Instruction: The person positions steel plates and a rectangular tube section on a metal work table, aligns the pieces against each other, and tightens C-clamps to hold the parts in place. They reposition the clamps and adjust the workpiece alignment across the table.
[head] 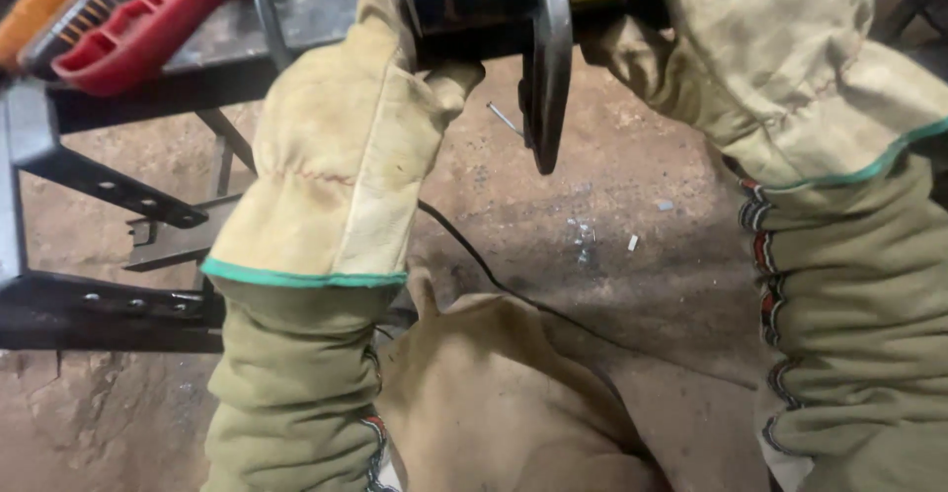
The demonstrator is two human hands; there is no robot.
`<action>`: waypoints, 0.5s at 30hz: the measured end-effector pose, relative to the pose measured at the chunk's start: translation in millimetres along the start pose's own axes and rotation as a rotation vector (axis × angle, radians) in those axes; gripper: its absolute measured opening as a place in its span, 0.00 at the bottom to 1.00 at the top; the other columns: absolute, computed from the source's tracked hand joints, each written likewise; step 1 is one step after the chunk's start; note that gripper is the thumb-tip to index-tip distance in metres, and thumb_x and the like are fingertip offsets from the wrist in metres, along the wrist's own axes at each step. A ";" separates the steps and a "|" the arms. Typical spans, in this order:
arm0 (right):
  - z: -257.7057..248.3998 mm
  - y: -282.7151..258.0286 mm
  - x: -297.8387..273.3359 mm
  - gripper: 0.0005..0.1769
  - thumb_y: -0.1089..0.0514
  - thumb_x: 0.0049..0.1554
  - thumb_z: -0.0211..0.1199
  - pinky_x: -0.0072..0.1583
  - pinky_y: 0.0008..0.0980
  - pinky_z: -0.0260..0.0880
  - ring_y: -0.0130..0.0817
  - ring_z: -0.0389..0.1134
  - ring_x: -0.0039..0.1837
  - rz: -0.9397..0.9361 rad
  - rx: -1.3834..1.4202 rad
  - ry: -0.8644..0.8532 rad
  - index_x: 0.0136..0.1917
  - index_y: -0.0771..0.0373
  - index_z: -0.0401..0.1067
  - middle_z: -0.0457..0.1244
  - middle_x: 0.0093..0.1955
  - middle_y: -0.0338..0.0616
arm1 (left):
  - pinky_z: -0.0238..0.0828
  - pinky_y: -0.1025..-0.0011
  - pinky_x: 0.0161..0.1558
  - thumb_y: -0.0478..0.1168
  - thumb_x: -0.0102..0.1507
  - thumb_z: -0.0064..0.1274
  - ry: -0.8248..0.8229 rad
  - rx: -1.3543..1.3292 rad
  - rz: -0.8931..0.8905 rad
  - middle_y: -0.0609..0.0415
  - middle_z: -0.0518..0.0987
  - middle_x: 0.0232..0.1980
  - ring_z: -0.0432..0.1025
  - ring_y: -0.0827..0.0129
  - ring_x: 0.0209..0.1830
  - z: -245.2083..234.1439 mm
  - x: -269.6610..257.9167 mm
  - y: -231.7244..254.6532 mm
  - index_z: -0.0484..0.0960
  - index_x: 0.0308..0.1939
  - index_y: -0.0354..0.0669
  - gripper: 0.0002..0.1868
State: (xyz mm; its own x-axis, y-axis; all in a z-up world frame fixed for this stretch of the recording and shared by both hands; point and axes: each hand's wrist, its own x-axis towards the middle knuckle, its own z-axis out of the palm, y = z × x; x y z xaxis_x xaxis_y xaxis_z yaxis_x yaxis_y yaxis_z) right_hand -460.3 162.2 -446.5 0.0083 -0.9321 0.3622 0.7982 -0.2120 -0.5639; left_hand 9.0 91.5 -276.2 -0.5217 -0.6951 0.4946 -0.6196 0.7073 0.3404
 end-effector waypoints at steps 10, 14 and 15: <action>9.5 29.6 24.2 0.23 0.51 0.70 0.58 0.69 0.23 0.58 0.37 0.56 0.67 0.146 0.108 0.000 0.69 0.68 0.57 0.54 0.67 0.55 | 0.75 0.57 0.37 0.46 0.63 0.58 -0.062 -0.075 -0.154 0.44 0.80 0.32 0.78 0.49 0.34 -53.5 -16.9 18.2 0.63 0.70 0.38 0.35; 3.8 45.6 26.7 0.23 0.51 0.70 0.58 0.68 0.23 0.59 0.37 0.56 0.66 0.181 0.136 0.004 0.68 0.68 0.57 0.54 0.66 0.54 | 0.77 0.60 0.39 0.42 0.66 0.59 0.197 -0.007 0.331 0.37 0.80 0.44 0.78 0.47 0.39 -44.4 -21.6 -13.7 0.66 0.65 0.30 0.29; 5.2 46.6 26.6 0.23 0.51 0.70 0.58 0.68 0.23 0.59 0.37 0.56 0.66 0.188 0.142 0.005 0.68 0.68 0.57 0.54 0.66 0.54 | 0.76 0.59 0.37 0.45 0.66 0.60 0.112 0.022 0.204 0.39 0.80 0.39 0.78 0.47 0.36 -48.8 -20.1 -8.3 0.71 0.61 0.32 0.26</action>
